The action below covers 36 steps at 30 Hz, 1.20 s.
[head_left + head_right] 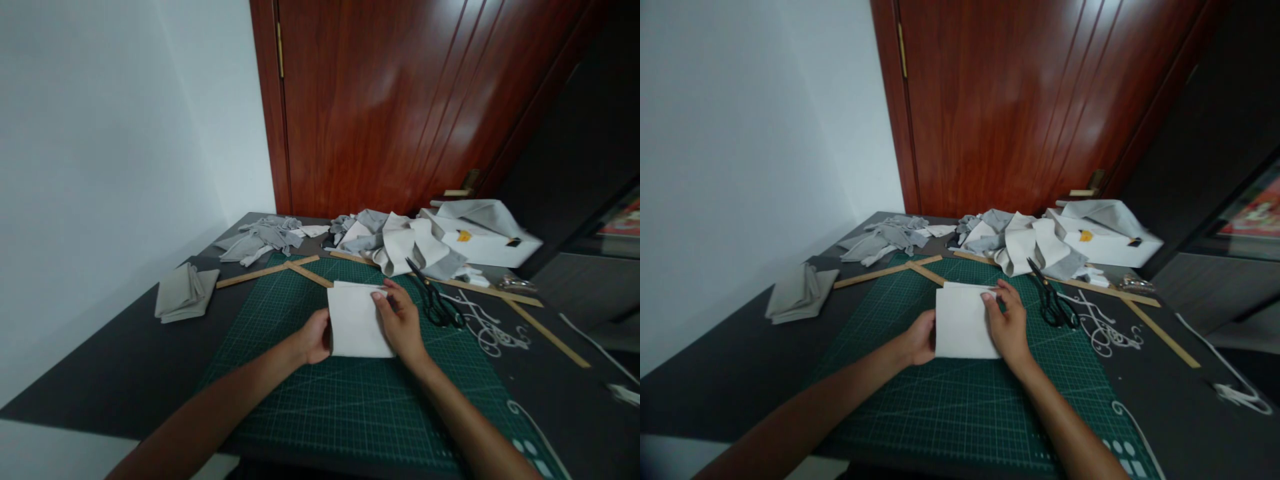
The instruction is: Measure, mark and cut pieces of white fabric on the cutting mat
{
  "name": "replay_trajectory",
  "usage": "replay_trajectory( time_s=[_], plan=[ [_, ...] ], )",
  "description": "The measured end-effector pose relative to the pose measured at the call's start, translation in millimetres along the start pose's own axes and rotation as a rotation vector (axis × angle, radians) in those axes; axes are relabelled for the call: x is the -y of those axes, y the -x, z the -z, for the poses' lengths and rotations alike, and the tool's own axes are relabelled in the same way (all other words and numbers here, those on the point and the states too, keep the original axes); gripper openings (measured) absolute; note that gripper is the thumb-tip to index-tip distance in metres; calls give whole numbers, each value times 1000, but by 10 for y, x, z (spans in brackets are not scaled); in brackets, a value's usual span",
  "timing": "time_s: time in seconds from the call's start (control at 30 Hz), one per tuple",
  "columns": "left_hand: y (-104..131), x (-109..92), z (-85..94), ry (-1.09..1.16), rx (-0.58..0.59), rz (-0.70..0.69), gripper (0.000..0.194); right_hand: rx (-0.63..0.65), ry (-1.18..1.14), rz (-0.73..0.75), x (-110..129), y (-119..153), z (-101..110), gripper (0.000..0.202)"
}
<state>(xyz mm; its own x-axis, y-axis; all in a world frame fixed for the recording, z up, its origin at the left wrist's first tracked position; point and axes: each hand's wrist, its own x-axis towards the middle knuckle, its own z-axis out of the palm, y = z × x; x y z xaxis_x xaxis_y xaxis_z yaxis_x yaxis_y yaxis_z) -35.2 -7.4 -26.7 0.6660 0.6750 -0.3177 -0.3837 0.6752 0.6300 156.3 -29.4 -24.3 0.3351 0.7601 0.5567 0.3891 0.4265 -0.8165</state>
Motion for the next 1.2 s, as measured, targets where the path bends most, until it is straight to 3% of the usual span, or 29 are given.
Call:
replay_trajectory(
  time_s=[0.1, 0.23, 0.43, 0.57, 0.8, 0.97, 1.1, 1.2],
  plan=[
    [-15, 17, -2, 25, 48, -60, 44, 41, -35, -122, -34, -26, 32, 37],
    [-3, -16, -5, -20, 120, -192, 72, 23, -9, -132, -33, -20, 19, 35],
    [-69, -47, 102, -389, -139, -432, 54, -1, -32, -113, -52, 12, -40, 36],
    [-81, -92, 118, -415, -170, -448, 57, -18, -46, -90, -95, -1, -52, 42],
    [98, -52, 34, -561, -154, -630, 56, 32, -20, -78, -79, 31, -87, 42],
    [243, 51, 67, -600, -315, -775, 51, 142, -32, -84, -29, 174, -160, 35],
    [326, 122, 145, -620, -450, -802, 46, 205, -76, -103, 23, 254, -228, 30],
    [366, 151, 209, -563, -522, -845, 50, 258, -247, -240, 100, 270, -252, 52]
  ],
)
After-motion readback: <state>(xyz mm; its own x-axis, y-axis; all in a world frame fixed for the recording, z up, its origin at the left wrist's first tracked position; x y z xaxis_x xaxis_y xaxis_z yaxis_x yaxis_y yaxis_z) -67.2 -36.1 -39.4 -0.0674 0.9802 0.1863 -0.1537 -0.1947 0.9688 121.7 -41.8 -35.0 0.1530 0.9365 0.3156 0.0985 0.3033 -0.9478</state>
